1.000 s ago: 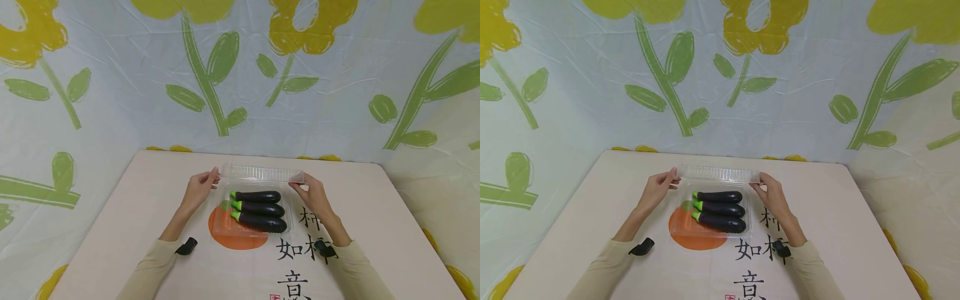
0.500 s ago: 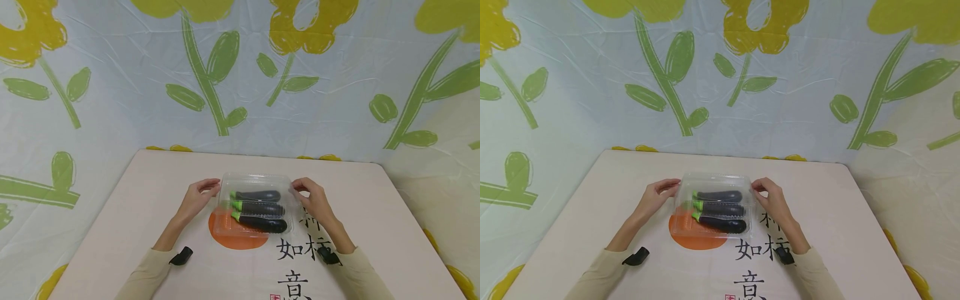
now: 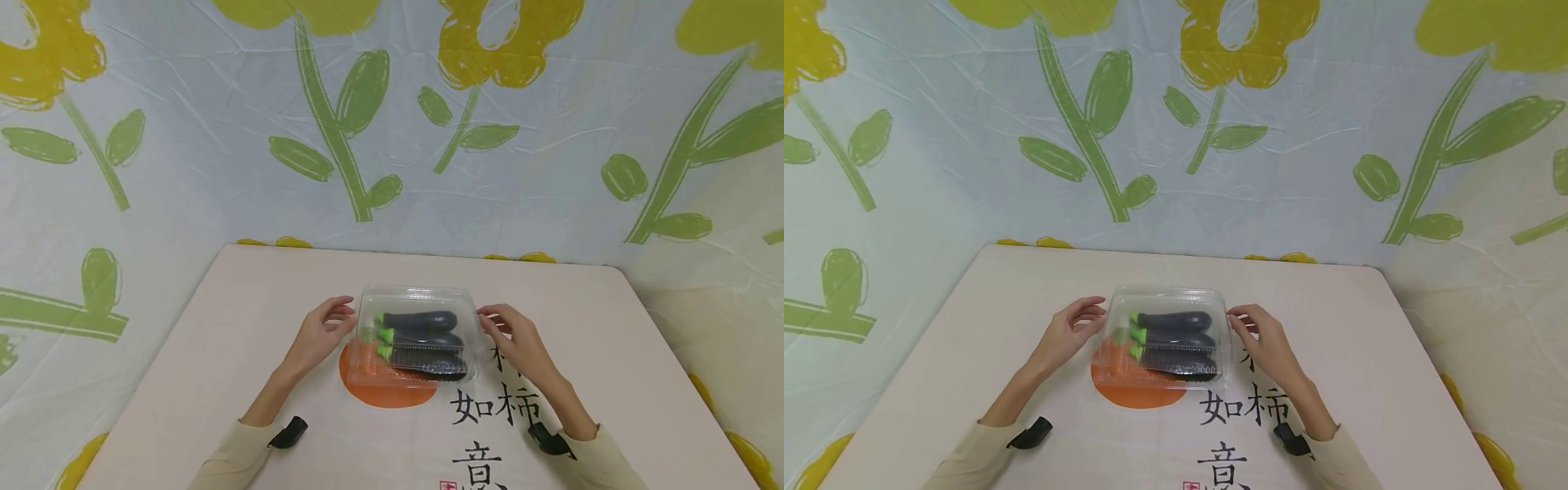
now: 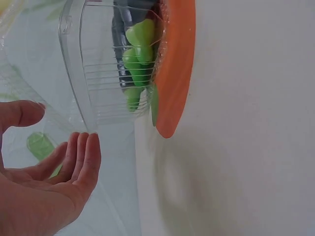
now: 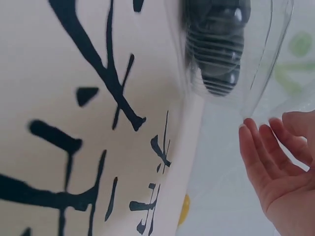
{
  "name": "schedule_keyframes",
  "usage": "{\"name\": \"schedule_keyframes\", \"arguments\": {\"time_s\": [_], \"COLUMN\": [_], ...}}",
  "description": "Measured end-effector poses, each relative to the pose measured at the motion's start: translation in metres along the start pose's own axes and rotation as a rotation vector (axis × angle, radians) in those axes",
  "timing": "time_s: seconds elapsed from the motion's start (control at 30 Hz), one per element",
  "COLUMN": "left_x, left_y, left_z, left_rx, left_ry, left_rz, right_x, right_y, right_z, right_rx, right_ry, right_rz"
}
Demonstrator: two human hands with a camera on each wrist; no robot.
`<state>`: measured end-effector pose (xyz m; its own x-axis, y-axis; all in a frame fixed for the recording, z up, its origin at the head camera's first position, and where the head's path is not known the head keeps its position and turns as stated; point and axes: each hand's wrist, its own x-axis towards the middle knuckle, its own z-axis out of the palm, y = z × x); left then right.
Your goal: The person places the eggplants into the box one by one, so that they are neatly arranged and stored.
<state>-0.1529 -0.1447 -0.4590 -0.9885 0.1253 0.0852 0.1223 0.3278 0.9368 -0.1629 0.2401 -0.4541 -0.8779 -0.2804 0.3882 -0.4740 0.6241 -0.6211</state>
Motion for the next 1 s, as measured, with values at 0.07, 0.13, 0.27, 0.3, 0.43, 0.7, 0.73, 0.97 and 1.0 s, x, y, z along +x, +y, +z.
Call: {"name": "schedule_keyframes", "arguments": {"time_s": [0.07,0.13,0.27,0.3,0.43,0.7,0.73,0.97,1.0], "left_x": [-0.003,-0.006,-0.011,-0.012,-0.017,-0.026,-0.027,-0.032,-0.033], "left_y": [-0.001,-0.002,-0.004,-0.004,-0.004,-0.006,-0.006,-0.006,-0.007], "left_z": [0.000,0.000,0.000,0.000,-0.001,-0.002,-0.003,-0.006,-0.007], "left_rx": [0.006,0.004,0.000,-0.005,-0.009,-0.007,-0.015,-0.038,-0.043], "left_ry": [-0.008,-0.020,-0.043,-0.052,-0.075,-0.126,-0.136,-0.243,-0.264], "left_rz": [0.001,-0.003,-0.015,-0.022,-0.039,-0.050,-0.059,-0.090,-0.087], "right_x": [-0.004,-0.007,-0.012,-0.014,-0.018,-0.028,-0.029,-0.036,-0.037], "right_y": [-0.003,-0.005,-0.009,-0.010,-0.013,-0.018,-0.019,-0.024,-0.025], "right_z": [0.000,-0.001,-0.003,-0.003,-0.007,-0.014,-0.014,-0.021,-0.022], "right_rx": [-0.009,-0.006,0.004,0.007,0.023,0.063,0.070,0.093,0.093], "right_ry": [-0.014,-0.029,-0.068,-0.077,-0.124,-0.214,-0.222,-0.267,-0.269], "right_rz": [0.007,0.008,-0.007,-0.011,-0.001,0.043,0.047,0.050,0.048]}}
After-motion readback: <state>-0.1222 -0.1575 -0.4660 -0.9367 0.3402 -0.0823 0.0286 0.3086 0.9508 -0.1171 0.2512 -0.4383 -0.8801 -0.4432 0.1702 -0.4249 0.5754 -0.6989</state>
